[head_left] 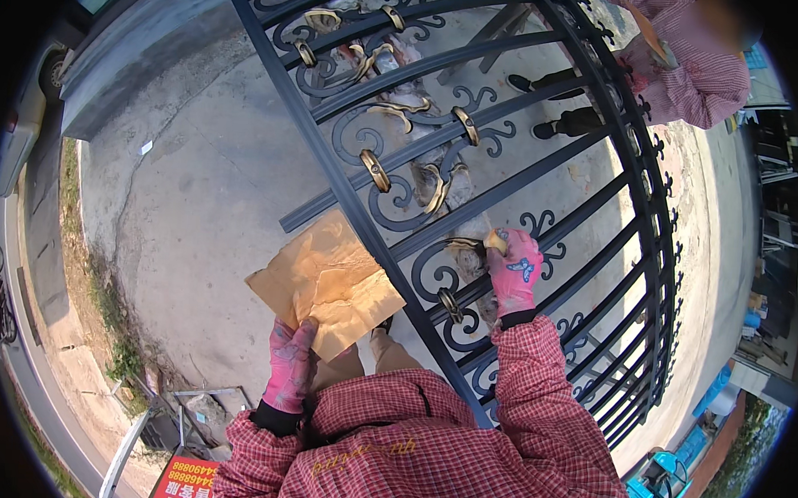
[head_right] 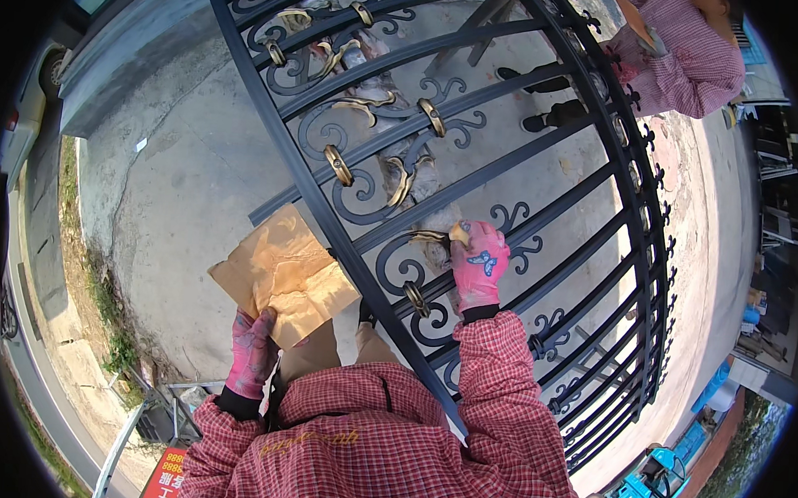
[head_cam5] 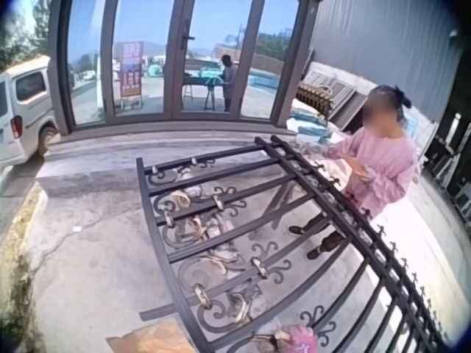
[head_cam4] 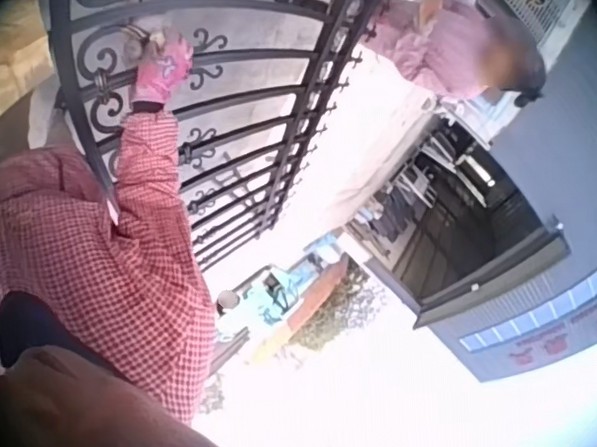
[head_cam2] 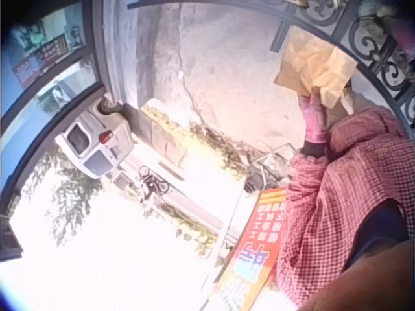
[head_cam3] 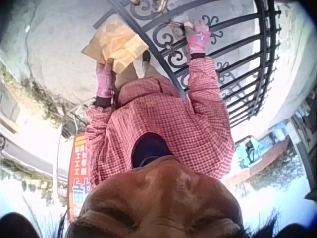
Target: The person applies gold paint to the ornamental scrollwork on a black metal gate using a small brush. The person holds a brown paper sheet in the left hand to catch drips while painting individual decorative elements one at a time.
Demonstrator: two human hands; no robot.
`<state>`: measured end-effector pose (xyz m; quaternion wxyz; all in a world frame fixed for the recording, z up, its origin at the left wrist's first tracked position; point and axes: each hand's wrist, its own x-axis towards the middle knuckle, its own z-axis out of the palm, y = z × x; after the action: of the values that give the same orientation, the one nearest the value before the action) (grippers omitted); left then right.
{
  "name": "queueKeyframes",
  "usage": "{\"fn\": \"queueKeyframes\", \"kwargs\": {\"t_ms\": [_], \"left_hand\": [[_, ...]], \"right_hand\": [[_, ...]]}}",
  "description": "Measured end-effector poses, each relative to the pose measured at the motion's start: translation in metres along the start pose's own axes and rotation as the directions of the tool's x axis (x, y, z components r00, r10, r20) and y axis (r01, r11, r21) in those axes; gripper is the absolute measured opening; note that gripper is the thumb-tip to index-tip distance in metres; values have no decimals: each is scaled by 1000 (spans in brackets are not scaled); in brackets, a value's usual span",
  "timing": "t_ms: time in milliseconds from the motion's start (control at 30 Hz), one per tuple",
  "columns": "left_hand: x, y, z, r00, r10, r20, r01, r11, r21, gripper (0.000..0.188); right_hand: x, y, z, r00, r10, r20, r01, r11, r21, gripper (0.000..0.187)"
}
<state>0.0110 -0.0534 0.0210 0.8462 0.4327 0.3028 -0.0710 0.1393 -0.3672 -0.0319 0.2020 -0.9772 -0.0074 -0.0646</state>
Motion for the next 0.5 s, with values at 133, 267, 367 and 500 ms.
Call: {"fn": "queueKeyframes", "kwargs": {"t_ms": [133,267,367,500], "left_hand": [[1,-3,-7,1000,-26,17,24,994,102,45],[0,-2,-3,1000,10,19,-10,999,36,46],[1,-2,-1,999,19,34,-19,1000,3,46],[1,-2,-3,999,22,28,-22,1000,-3,46]], "right_hand": [[12,9,0,993,14,118,-6,997,-75,31],[17,5,-9,990,-13,138,19,999,-46,29],[20,4,-6,974,-26,224,49,994,-99,28],[27,15,-9,980,-5,199,41,983,-180,27]]}}
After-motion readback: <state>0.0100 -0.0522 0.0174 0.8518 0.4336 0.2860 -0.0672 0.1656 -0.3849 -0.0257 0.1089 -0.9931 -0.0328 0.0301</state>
